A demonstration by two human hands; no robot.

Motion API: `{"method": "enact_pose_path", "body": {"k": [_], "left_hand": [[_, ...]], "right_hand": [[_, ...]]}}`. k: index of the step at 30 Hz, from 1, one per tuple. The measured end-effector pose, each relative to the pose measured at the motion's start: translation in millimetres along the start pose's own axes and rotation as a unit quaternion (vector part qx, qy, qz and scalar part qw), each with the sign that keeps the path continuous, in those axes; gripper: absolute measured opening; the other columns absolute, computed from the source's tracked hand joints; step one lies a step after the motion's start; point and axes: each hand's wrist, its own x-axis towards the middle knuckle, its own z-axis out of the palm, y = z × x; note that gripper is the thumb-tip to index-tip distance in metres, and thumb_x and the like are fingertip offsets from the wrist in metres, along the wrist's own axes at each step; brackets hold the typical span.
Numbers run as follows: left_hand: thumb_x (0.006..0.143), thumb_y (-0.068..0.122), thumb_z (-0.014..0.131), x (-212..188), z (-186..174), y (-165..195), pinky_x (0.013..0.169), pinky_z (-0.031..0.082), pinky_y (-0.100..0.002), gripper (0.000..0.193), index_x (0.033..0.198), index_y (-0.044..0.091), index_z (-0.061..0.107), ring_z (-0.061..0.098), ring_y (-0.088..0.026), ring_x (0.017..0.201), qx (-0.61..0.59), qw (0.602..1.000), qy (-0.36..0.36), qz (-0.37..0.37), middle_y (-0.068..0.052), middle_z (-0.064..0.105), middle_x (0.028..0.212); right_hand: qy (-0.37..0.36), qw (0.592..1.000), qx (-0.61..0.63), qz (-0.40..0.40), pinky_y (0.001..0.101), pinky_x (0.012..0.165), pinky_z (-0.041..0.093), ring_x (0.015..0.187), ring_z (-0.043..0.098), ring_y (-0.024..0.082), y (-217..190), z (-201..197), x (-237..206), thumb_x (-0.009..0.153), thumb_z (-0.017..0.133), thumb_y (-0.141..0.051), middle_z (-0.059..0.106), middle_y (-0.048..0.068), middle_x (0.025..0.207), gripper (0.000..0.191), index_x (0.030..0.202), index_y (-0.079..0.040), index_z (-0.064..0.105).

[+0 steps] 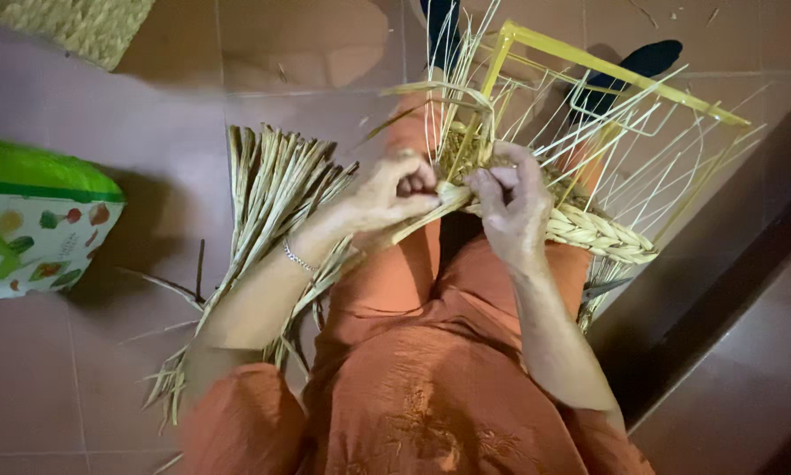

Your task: The person weaves dried palm leaves into a rectangular basket frame, interlacing strands by hand and occasionally trimming excess with scissors. The basket gradually gains height as the weaving progresses.

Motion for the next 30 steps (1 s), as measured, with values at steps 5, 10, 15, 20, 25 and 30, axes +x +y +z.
{"method": "enact_pose_path", "body": {"k": [5, 10, 15, 20, 25, 30], "left_hand": [[0.102, 0.013, 0.058, 24, -9, 18, 0.063, 0.056, -0.025, 0.013, 0.111, 0.006, 0.067, 0.062, -0.007, 0.071, -0.190, 0.981, 0.031, 0.020, -0.004, 0.064, 0.086], [0.104, 0.010, 0.054, 32, 1, 24, 0.056, 0.056, -0.027, 0.016, 0.119, 0.004, 0.054, 0.064, -0.011, 0.064, -0.347, 0.936, 0.023, -0.061, -0.006, 0.066, 0.092], [0.104, 0.012, 0.053, 29, 4, 24, 0.054, 0.052, -0.025, 0.037, 0.140, 0.005, 0.044, 0.059, -0.010, 0.062, -0.433, 0.901, 0.007, -0.002, -0.013, 0.075, 0.120], [0.103, 0.014, 0.059, 26, 15, 15, 0.050, 0.045, -0.020, 0.048, 0.147, 0.012, 0.043, 0.057, -0.006, 0.062, -0.409, 0.911, 0.043, 0.018, -0.011, 0.074, 0.119], [0.102, 0.010, 0.066, 30, 38, -4, 0.049, 0.047, -0.023, 0.021, 0.120, 0.000, 0.071, 0.057, -0.007, 0.059, -0.462, 0.884, 0.063, -0.023, -0.006, 0.072, 0.094], [0.100, 0.008, 0.066, 30, 52, -19, 0.050, 0.047, -0.022, 0.019, 0.117, 0.000, 0.071, 0.059, -0.007, 0.060, -0.480, 0.866, 0.136, -0.004, -0.006, 0.072, 0.089]], "right_hand": [[0.060, 0.994, -0.073, -0.056, 0.0261, 0.066, 0.056, 0.078, 0.073, 0.013, -10, 11, -8, 0.099, 0.071, 0.000, 0.077, 0.011, 0.088, 0.019, 0.116, 0.003, 0.064], [0.060, 0.972, -0.190, -0.126, 0.0306, 0.065, 0.055, 0.075, 0.070, 0.017, -11, 16, -5, 0.097, 0.075, -0.003, 0.074, 0.013, 0.089, 0.014, 0.110, -0.003, 0.074], [0.014, 0.943, -0.285, -0.171, 0.0372, 0.065, 0.053, 0.076, 0.064, 0.023, -18, 8, -6, 0.097, 0.076, -0.015, 0.073, 0.011, 0.091, 0.018, 0.112, -0.005, 0.076], [-0.015, 0.930, -0.315, -0.188, 0.0412, 0.066, 0.054, 0.081, 0.063, 0.027, -31, 8, -5, 0.097, 0.077, -0.024, 0.072, 0.009, 0.089, 0.019, 0.104, -0.007, 0.077], [-0.005, 0.912, -0.328, -0.248, 0.0403, 0.068, 0.055, 0.083, 0.064, 0.028, -36, 9, -7, 0.093, 0.078, -0.026, 0.075, 0.012, 0.098, 0.015, 0.090, -0.011, 0.076], [-0.004, 0.942, -0.264, -0.206, 0.0382, 0.067, 0.052, 0.078, 0.064, 0.024, -33, 2, -8, 0.096, 0.078, -0.021, 0.075, 0.009, 0.091, 0.013, 0.094, -0.008, 0.078]]}}
